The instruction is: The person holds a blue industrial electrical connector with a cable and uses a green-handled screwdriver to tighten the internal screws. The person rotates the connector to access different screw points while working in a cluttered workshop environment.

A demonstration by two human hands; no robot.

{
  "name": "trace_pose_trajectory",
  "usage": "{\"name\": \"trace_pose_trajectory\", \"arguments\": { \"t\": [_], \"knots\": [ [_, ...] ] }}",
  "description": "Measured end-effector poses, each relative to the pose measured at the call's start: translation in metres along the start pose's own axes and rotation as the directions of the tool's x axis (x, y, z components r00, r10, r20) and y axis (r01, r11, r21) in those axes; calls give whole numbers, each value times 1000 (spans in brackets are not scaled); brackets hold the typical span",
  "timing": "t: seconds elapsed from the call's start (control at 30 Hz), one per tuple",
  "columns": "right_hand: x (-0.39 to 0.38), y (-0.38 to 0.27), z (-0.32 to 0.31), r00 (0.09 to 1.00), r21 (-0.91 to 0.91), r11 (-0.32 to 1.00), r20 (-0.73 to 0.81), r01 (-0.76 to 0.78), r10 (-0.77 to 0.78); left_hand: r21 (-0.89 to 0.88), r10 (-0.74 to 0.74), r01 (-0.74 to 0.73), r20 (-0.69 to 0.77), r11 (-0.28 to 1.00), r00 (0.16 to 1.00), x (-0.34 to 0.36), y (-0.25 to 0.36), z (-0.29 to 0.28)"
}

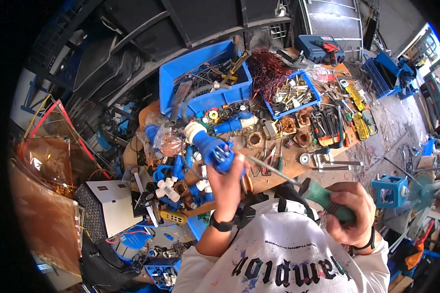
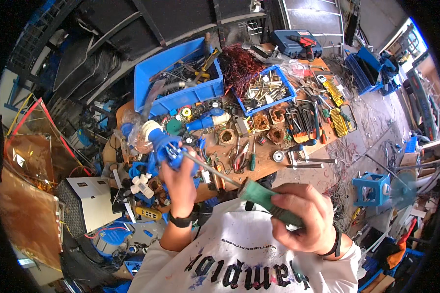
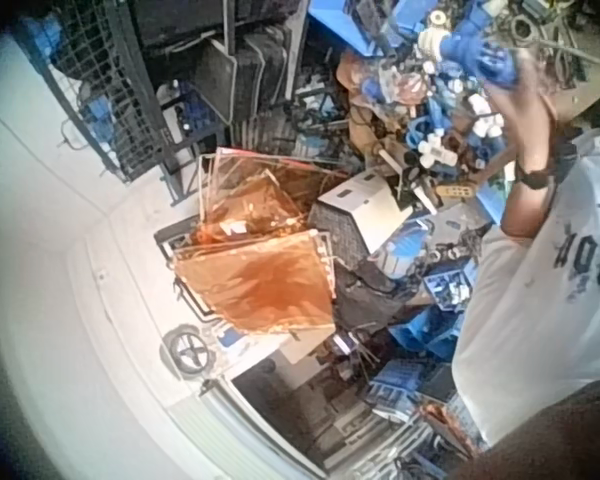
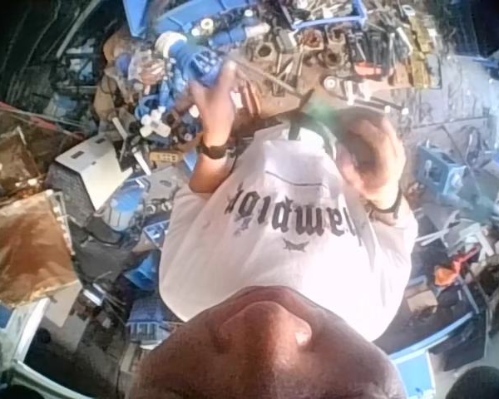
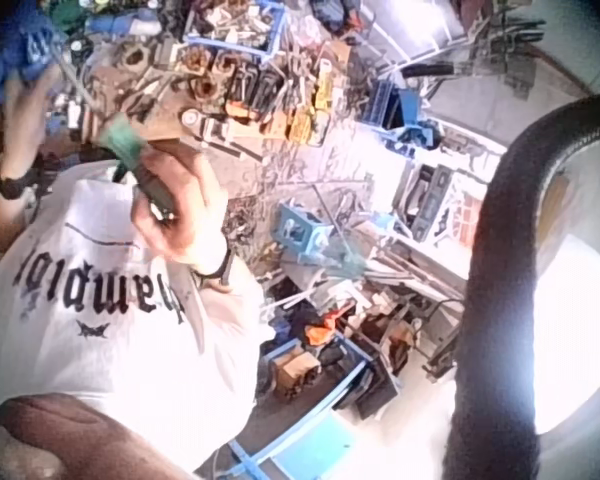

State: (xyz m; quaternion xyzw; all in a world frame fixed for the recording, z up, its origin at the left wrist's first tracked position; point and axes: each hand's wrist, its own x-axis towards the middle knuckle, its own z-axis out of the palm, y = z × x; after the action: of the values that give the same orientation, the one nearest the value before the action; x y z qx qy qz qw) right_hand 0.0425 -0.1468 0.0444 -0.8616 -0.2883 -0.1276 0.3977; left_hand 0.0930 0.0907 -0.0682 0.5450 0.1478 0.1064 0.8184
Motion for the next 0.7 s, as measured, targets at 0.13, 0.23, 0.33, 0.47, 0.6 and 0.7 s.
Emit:
{"name": "trace_pose_trajectory", "arguments": {
  "t": [0.13,0.23,0.33,0.47,0.6,0.7],
  "knots": [
    [-8,10,1,992,29,993,-46,-117,118,-342,-386,360,-9,868,923,35,1,-26],
    [-16,17,4,983,44,984,-55,-175,177,-433,-434,443,125,785,892,52,-12,-47],
    [-19,17,4,974,60,975,-55,-215,218,-594,-489,555,290,582,823,67,-21,-63],
    [-24,19,5,967,57,968,-63,-245,249,-765,-471,644,573,-14,671,78,-20,-74],
    [-28,24,5,961,78,962,-65,-263,268,-691,-476,587,382,422,792,70,-27,-68],
    [-34,28,2,942,121,939,-50,-323,331,-475,-407,448,195,757,893,47,-25,-48]
  ]
}}
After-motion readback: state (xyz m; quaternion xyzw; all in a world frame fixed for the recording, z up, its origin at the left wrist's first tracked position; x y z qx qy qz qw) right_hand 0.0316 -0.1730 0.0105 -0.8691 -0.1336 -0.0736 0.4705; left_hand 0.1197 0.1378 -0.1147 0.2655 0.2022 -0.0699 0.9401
